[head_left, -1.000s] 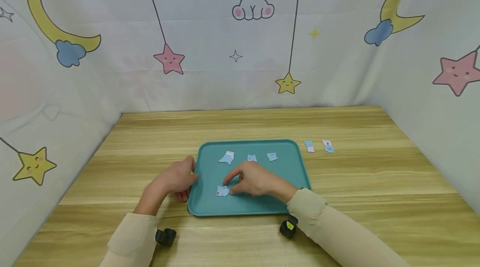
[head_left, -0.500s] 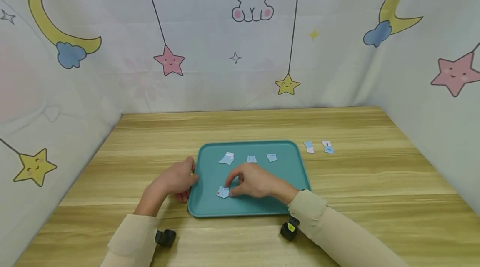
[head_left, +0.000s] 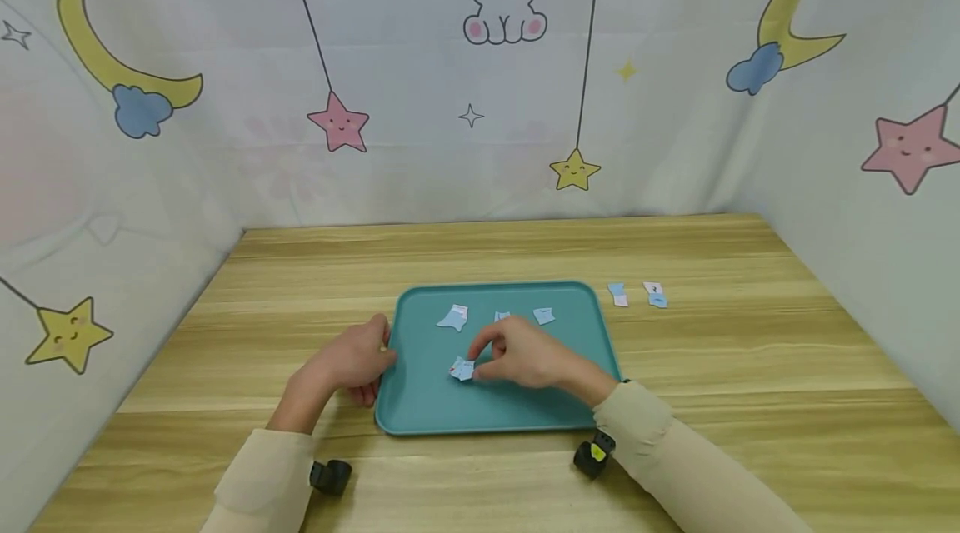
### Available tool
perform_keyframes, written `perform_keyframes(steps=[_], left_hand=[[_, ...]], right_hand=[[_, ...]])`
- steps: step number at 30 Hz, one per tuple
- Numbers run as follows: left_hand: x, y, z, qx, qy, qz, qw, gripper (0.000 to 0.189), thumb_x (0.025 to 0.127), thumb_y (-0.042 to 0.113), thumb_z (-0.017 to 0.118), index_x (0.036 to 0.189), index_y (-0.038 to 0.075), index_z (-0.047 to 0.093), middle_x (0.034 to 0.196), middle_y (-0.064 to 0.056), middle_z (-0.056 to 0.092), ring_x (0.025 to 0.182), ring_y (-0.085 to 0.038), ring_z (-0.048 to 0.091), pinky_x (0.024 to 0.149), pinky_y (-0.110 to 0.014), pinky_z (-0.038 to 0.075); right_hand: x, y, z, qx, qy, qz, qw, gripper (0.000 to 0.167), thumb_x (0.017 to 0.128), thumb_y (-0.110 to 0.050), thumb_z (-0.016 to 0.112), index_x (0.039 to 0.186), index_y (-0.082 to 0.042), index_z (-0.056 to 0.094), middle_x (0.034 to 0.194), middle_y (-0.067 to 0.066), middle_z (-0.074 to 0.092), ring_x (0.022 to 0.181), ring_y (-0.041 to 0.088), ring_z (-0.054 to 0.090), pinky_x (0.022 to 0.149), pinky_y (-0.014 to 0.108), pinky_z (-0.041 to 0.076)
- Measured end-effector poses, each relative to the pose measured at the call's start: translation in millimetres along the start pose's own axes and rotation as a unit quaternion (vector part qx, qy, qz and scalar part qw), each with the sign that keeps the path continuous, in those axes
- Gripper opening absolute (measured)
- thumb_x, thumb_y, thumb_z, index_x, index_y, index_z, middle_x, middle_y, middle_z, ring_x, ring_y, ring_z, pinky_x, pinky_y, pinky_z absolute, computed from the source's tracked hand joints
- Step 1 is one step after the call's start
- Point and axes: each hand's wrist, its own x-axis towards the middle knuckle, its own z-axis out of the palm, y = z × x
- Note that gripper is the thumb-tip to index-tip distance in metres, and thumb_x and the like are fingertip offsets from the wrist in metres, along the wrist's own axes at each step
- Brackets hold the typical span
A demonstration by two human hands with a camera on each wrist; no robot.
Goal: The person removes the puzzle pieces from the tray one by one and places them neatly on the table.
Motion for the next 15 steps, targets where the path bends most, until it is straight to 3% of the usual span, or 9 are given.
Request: perform_keyframes(steps=[15], left_hand=[[-0.3,-0.2,0.6,0.003,0.002,0.009,1.0,0.006,0.104,0.007,0.05,0.104,0.002,0.047,0.06,-0.014,0.063,0.044,-0.018,0.062,0.044,-0.032,0.056]], right_hand=[[-13.4,5,-12,0.036,0.008,0.007,0.9993,0.017,0.09,-0.015,0.082,0.105,-0.01,0.078,0.055,-0.006,0.048,0.046,0.009,0.042,0.049,0.022,0.036]])
